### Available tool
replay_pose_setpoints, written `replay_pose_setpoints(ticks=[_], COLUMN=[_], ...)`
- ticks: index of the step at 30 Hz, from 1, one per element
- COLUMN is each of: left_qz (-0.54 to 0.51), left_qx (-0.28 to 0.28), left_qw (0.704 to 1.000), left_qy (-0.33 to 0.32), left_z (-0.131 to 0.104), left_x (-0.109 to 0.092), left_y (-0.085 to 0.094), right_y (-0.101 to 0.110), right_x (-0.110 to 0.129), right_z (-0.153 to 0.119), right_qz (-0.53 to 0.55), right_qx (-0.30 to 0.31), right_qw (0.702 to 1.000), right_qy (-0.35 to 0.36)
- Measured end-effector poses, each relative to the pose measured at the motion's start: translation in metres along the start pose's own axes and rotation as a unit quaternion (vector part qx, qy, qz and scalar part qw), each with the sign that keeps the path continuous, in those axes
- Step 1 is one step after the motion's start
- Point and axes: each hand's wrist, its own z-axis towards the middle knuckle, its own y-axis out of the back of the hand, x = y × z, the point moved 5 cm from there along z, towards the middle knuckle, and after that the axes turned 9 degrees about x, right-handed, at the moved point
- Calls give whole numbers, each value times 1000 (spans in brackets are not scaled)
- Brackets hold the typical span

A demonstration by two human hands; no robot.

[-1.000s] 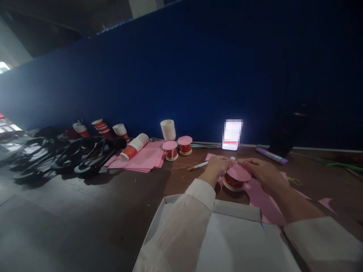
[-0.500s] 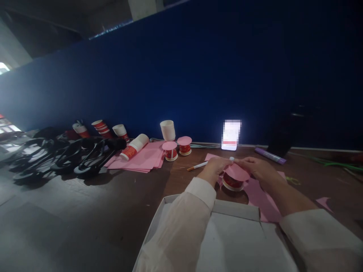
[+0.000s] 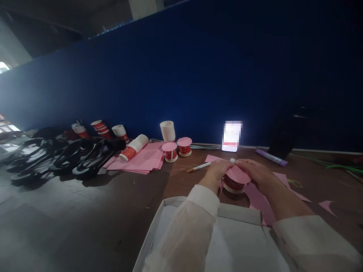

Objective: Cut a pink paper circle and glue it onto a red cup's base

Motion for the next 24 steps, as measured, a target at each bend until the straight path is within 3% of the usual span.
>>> replay_pose_setpoints(ticks=[6,10,15,19,24], left_qz=[28,41,32,46,30], left_qx=[-16,23,-1,27,19], left_qw=[999,999,999,999,999], left_qy=[-11,9,-1,7,0], left_z=[1,-4,-10,-14,-18], left_x=[3,0,-5,-8,-9], left_y=[4,3,3,-1,0], right_y=[-2,-3,-4,-5,-6], right_x=[-1,2,8,14,23], right_z=[-4,-9,-13,-15,-18], right_qz=[8,-6,-52,-85,-126], right_qx=[-18,-22,-34,-47,-64], right_qw=[1000,1000,998,995,990], right_qy=[13,15,18,25,29])
